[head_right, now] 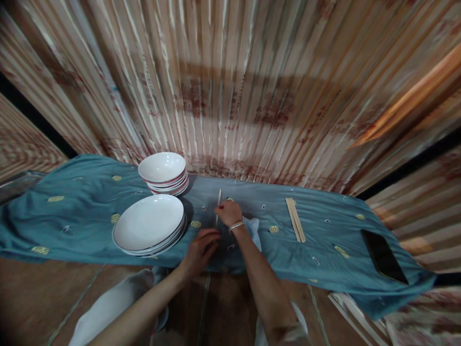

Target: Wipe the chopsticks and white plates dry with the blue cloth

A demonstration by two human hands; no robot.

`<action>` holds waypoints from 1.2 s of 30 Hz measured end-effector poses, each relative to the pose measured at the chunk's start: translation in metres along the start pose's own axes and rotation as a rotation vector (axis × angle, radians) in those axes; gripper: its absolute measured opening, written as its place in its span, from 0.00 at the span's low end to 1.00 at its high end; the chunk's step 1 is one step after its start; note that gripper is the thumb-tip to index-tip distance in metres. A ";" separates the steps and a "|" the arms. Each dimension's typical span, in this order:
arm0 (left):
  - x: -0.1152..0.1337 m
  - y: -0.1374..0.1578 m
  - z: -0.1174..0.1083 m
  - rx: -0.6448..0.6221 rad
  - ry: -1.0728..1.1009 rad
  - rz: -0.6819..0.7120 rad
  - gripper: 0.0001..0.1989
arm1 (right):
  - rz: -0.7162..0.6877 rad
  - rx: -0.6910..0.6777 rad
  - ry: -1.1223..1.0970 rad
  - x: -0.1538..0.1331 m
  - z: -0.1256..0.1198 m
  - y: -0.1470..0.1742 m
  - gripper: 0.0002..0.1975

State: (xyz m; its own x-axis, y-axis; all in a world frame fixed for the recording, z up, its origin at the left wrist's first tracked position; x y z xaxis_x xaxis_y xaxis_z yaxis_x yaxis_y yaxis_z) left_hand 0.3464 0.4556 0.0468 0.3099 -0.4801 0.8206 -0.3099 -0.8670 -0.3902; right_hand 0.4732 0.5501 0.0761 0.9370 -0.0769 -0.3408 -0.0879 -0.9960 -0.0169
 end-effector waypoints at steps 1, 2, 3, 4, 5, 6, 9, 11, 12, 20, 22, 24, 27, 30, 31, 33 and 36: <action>-0.001 -0.002 -0.002 0.033 0.006 -0.014 0.12 | 0.031 0.053 -0.037 0.011 -0.008 0.008 0.11; -0.002 -0.004 -0.004 0.060 0.019 -0.045 0.13 | 0.062 0.108 -0.080 0.021 -0.015 0.016 0.11; -0.005 -0.005 -0.003 0.073 0.041 -0.093 0.15 | 0.077 0.153 -0.132 0.029 -0.021 0.025 0.10; -0.008 -0.005 -0.001 0.077 0.076 -0.151 0.17 | 0.072 0.189 -0.192 0.037 -0.024 0.032 0.10; -0.011 -0.005 0.003 0.068 0.122 -0.213 0.18 | 0.071 0.219 -0.257 0.043 -0.027 0.039 0.10; -0.014 -0.005 0.009 0.050 0.178 -0.272 0.17 | 0.068 0.240 -0.323 0.049 -0.028 0.045 0.10; -0.018 -0.002 0.030 -0.025 0.331 -0.392 0.13 | 0.072 0.265 -0.492 0.062 -0.025 0.057 0.11; -0.017 -0.002 0.042 -0.067 0.379 -0.432 0.11 | 0.066 0.256 -0.551 0.068 -0.022 0.061 0.12; -0.016 -0.003 0.047 -0.080 0.393 -0.450 0.10 | 0.058 0.245 -0.561 0.070 -0.021 0.063 0.12; -0.019 -0.021 0.061 -0.015 0.600 -0.600 0.12 | -0.056 0.373 -0.406 0.098 -0.037 0.081 0.13; -0.021 -0.026 0.062 0.008 0.629 -0.640 0.14 | -0.090 0.442 -0.356 0.109 -0.040 0.086 0.15; -0.021 -0.031 0.063 0.028 0.651 -0.655 0.16 | -0.087 0.465 -0.303 0.119 -0.039 0.090 0.15; -0.019 -0.035 0.069 0.053 0.707 -0.668 0.18 | -0.018 0.426 -0.239 0.126 -0.034 0.094 0.13; -0.017 -0.036 0.076 0.051 0.752 -0.682 0.20 | 0.008 0.371 -0.182 0.121 -0.026 0.095 0.13; -0.017 -0.037 0.078 0.050 0.756 -0.683 0.20 | 0.009 0.351 -0.167 0.119 -0.023 0.094 0.12; -0.016 -0.037 0.081 0.049 0.759 -0.689 0.20 | 0.037 0.318 -0.169 0.118 -0.018 0.091 0.11; -0.015 -0.037 0.080 0.066 0.766 -0.710 0.21 | 0.143 0.302 -0.336 0.128 -0.016 0.084 0.07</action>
State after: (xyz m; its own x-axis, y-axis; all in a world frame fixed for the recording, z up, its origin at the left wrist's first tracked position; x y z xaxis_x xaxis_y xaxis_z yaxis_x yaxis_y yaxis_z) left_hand 0.4253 0.4844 0.0152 -0.2581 0.3356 0.9059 -0.2224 -0.9332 0.2824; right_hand 0.5912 0.4555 0.0460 0.7514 -0.1439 -0.6440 -0.3491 -0.9149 -0.2029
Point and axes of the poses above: each hand's wrist, its own y-axis away from the middle knuckle, its own z-axis out of the palm, x = y × z, the point moved 4 cm from there along -y, towards the middle knuckle, and after that the axes turned 3 degrees about x, right-handed, at the moved point
